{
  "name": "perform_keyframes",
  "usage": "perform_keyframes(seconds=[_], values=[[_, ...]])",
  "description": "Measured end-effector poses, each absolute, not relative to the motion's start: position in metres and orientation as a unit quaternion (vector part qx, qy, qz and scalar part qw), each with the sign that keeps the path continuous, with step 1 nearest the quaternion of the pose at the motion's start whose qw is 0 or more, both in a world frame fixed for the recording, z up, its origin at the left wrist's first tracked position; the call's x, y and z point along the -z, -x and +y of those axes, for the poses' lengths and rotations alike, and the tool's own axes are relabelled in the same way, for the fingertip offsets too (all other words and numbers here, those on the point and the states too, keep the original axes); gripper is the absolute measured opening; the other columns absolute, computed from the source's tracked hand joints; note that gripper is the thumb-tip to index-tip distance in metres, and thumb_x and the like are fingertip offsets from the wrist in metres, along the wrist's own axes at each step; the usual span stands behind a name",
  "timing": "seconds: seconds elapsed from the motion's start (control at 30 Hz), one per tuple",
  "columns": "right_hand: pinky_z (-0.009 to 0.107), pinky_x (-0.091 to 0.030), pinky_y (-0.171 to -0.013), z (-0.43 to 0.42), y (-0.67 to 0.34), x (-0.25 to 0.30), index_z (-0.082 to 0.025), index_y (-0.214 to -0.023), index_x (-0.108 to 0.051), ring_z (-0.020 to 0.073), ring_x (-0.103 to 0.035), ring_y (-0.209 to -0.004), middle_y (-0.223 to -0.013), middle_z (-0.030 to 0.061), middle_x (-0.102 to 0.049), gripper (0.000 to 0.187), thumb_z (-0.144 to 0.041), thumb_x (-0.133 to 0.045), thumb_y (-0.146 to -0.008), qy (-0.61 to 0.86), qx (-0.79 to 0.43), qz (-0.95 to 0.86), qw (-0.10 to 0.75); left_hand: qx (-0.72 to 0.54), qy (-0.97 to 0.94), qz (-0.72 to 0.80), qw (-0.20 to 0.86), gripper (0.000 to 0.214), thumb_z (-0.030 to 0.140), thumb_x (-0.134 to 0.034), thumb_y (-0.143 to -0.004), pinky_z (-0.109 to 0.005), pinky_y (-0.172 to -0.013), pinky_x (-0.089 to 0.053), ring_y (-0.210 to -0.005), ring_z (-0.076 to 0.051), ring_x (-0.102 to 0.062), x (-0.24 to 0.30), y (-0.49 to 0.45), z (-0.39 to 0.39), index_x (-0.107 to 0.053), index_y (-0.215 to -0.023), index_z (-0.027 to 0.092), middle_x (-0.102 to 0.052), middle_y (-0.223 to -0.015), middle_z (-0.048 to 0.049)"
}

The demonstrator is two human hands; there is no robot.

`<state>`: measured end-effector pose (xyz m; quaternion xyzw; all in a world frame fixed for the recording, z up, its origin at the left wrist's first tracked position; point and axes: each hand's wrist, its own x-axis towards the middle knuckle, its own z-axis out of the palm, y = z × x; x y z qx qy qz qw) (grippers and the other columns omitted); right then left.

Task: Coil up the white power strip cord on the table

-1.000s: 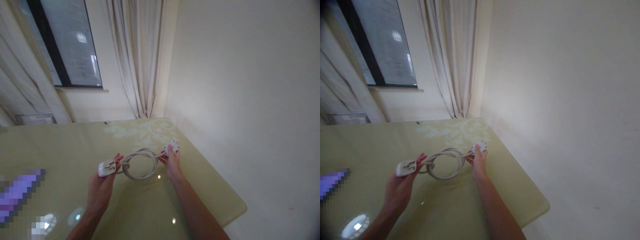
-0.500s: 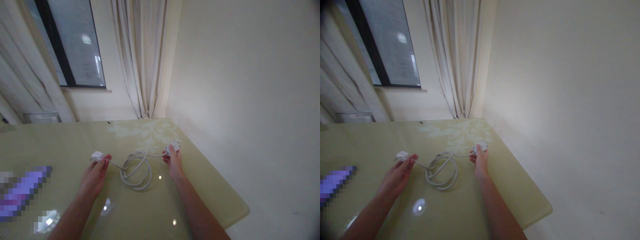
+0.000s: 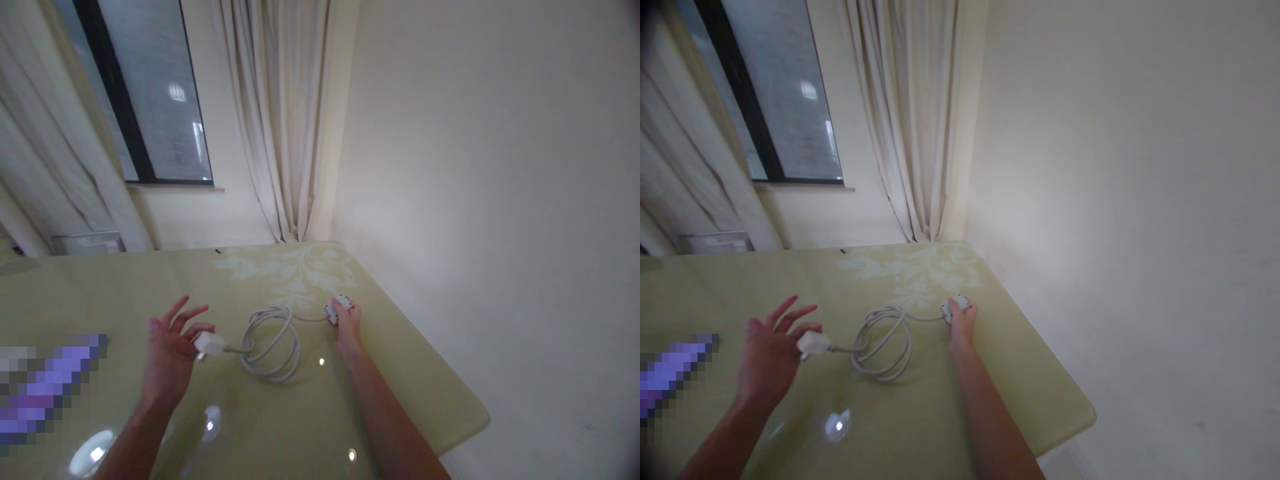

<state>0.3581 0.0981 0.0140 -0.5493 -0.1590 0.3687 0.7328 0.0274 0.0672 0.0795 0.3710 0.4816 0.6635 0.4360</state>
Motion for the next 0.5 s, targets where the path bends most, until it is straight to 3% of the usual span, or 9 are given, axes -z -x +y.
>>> perform_keyframes(seconds=[0.07,0.17,0.3,0.4,0.5], values=[[0.029,-0.058,-0.065,0.099,-0.363,-0.011,-0.028,-0.101,-0.054,0.0203,-0.071,-0.080,-0.090,-0.0007,-0.071,0.049,-0.035,-0.084,-0.063,0.569,-0.326,-0.194,0.729,-0.634,-0.399,0.422,0.511,0.084,0.086,-0.036,-0.086,-0.035,-0.064,-0.058,-0.067,-0.018,-0.064,-0.087,-0.024,0.061,-0.063,-0.133,0.022,-0.072,-0.111,-0.0111],[0.028,-0.055,-0.070,0.101,-0.367,-0.008,-0.026,-0.099,-0.056,0.0206,-0.069,-0.082,-0.087,-0.0010,-0.069,0.049,-0.030,-0.085,-0.059,0.584,-0.303,-0.214,0.722,-0.546,-0.474,0.430,0.540,0.074,0.078,-0.063,-0.080,-0.032,-0.062,-0.055,-0.072,-0.020,-0.065,-0.085,-0.028,0.062,-0.070,-0.122,0.018,-0.074,-0.104,-0.0118],[0.027,-0.052,-0.071,0.102,-0.364,-0.009,-0.024,-0.103,-0.060,0.0203,-0.067,-0.084,-0.090,0.0004,-0.070,0.049,-0.028,-0.083,-0.059,0.587,-0.298,-0.246,0.712,-0.405,-0.635,0.536,0.382,0.068,0.065,-0.074,-0.073,-0.042,-0.091,-0.055,-0.111,-0.033,-0.067,-0.063,-0.053,0.084,-0.070,-0.121,0.017,-0.073,-0.120,-0.0164],[0.027,-0.051,-0.071,0.100,-0.362,-0.011,-0.024,-0.106,-0.062,0.0200,-0.067,-0.086,-0.095,0.0017,-0.071,0.045,-0.031,-0.078,-0.064,0.582,-0.299,-0.272,0.706,-0.289,-0.730,0.571,0.241,0.074,0.057,-0.074,-0.071,-0.050,-0.105,-0.046,-0.121,-0.038,-0.061,-0.040,-0.072,0.103,-0.065,-0.130,0.014,-0.068,-0.125,-0.0194],[0.027,-0.050,-0.070,0.096,-0.363,-0.015,-0.025,-0.102,-0.064,0.0195,-0.065,-0.081,-0.090,0.0002,-0.070,0.040,-0.033,-0.078,-0.066,0.586,-0.289,-0.297,0.697,-0.222,-0.757,0.600,0.136,0.056,0.043,-0.066,-0.081,-0.049,-0.107,-0.043,-0.120,-0.037,-0.059,-0.024,-0.082,0.117,-0.067,-0.129,0.015,-0.064,-0.122,-0.0190]])
